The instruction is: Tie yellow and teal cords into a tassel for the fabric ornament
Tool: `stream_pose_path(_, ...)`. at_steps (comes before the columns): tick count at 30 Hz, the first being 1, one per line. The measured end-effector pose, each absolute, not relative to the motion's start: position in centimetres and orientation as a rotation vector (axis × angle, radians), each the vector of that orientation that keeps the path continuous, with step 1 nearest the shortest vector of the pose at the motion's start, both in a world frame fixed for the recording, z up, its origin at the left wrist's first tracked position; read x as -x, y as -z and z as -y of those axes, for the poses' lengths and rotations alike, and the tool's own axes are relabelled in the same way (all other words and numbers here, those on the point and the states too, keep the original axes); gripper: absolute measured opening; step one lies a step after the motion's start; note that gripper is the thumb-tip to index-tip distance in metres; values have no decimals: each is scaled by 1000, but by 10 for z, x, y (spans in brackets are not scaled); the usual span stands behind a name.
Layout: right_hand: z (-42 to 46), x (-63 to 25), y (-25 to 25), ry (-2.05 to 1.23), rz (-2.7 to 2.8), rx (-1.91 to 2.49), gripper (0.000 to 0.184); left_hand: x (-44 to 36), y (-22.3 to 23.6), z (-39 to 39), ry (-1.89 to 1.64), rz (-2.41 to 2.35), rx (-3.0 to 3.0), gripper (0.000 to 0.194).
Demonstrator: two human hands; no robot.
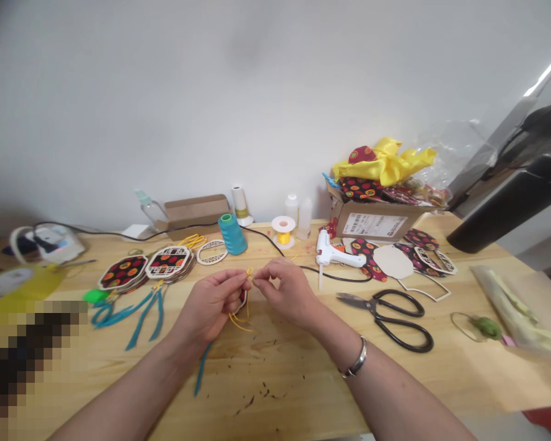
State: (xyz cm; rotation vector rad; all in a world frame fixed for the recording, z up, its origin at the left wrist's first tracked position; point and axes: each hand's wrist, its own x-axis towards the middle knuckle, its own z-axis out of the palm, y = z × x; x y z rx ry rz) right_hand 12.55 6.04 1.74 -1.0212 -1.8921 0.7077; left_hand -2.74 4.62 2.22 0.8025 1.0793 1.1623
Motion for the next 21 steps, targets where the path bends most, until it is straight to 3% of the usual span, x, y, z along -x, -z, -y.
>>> stream_pose_path(13, -57, -127, -18, -332, 2105, 848, 13, 24, -17, -43, -1143, -1122, -951, 18)
stream_pose_path(21, -62, -129, -19, -441, 1859, 857, 11, 26, -23, -44, -1088, -994, -732, 17)
